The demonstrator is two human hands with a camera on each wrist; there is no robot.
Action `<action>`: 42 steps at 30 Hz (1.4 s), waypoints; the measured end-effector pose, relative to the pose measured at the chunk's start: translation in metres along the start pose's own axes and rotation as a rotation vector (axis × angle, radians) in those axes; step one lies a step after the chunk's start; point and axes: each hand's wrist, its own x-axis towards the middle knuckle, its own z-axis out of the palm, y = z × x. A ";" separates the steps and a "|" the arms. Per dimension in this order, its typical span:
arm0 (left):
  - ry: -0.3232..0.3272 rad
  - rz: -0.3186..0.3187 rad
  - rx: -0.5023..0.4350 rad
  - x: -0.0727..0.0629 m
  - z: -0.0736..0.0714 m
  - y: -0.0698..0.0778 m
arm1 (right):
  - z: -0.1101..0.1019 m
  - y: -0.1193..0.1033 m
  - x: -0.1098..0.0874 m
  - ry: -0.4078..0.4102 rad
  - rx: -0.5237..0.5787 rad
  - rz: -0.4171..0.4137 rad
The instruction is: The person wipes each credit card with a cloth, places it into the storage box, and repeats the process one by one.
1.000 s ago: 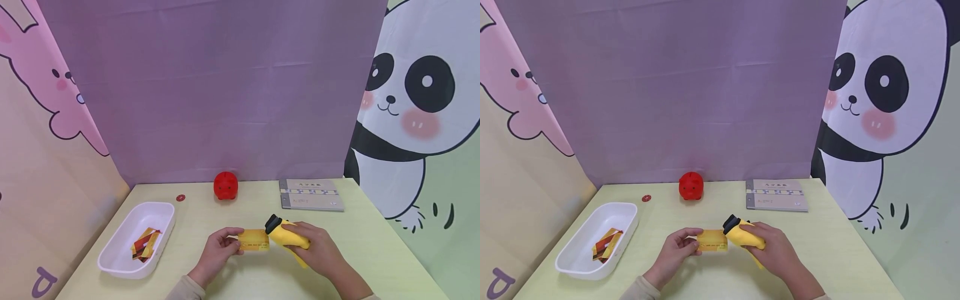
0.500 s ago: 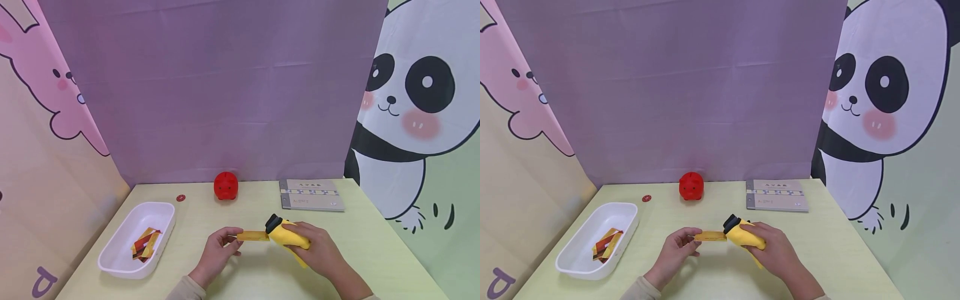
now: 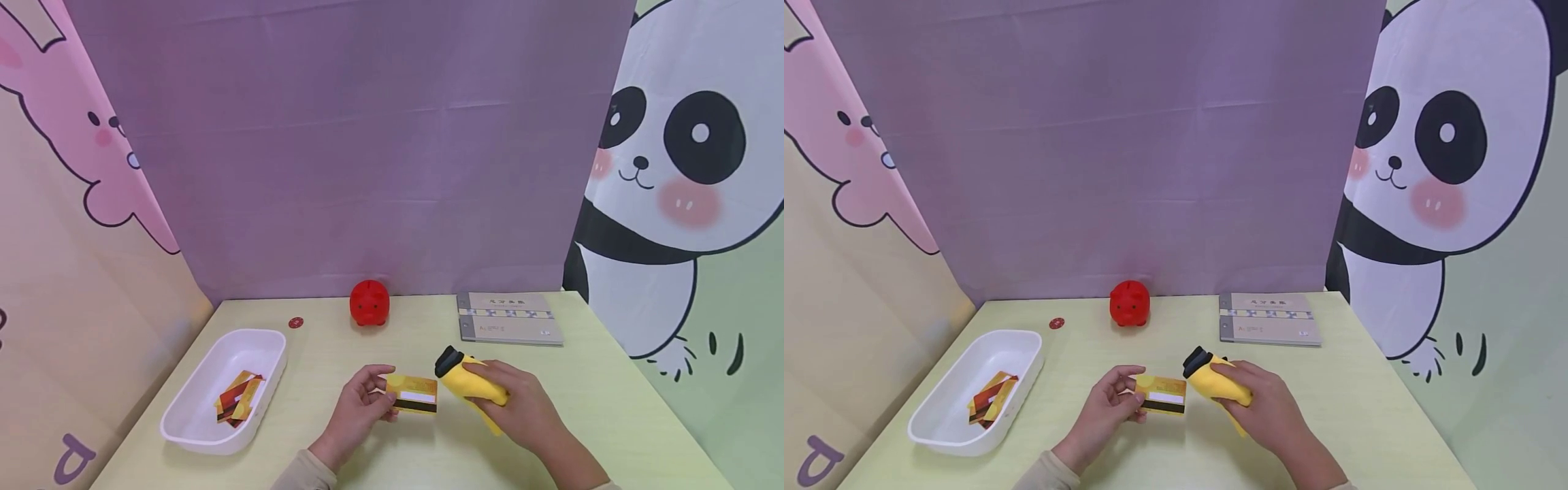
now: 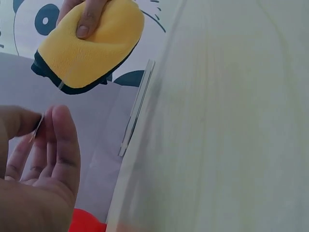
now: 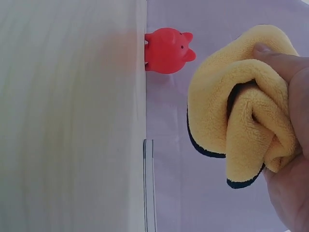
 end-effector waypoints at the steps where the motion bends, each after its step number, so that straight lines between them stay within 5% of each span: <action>1: -0.010 -0.005 0.002 0.000 0.000 0.000 | 0.000 0.000 0.000 0.002 0.004 0.003; 14: -0.047 -0.048 0.010 0.000 0.002 -0.002 | 0.000 -0.006 0.002 0.020 0.121 0.032; 21: -0.095 -0.048 -0.029 -0.002 0.004 -0.002 | 0.003 -0.015 0.002 -0.108 0.171 0.088; 31: -0.173 -0.019 -0.056 -0.006 0.011 0.001 | 0.008 -0.021 0.000 -0.223 0.083 0.080; 42: -0.157 -0.019 -0.084 -0.006 0.015 0.000 | 0.012 -0.028 -0.001 -0.247 -0.064 0.024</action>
